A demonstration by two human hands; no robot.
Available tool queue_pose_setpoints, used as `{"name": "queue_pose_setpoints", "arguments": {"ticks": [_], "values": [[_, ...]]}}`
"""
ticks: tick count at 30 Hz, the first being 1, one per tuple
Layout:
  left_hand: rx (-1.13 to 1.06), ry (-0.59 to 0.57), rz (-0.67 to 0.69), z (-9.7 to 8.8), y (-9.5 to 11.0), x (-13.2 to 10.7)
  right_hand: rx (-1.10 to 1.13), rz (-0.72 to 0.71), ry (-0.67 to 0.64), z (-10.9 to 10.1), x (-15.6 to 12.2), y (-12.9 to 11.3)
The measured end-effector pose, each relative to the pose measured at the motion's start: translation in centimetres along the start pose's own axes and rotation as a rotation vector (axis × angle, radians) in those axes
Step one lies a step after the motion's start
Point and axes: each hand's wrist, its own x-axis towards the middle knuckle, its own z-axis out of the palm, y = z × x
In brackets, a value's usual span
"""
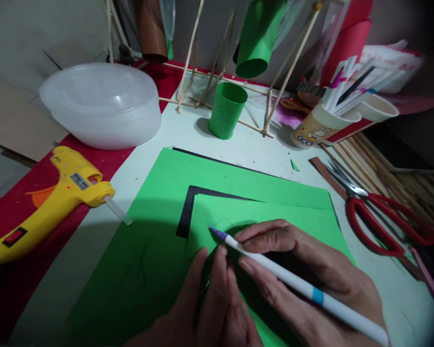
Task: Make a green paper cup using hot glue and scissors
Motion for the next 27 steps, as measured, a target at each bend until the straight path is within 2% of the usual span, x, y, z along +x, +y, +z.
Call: {"name": "queue_pose_setpoints", "arguments": {"ticks": [9,27], "values": [[-0.008,-0.033,0.01,-0.1,-0.1,-0.02,-0.02,0.0,-0.006,-0.05,0.04,0.04],[-0.016,-0.017,0.008,-0.03,0.03,-0.05,-0.038,-0.033,-0.032,-0.04,-0.12,0.22]]}}
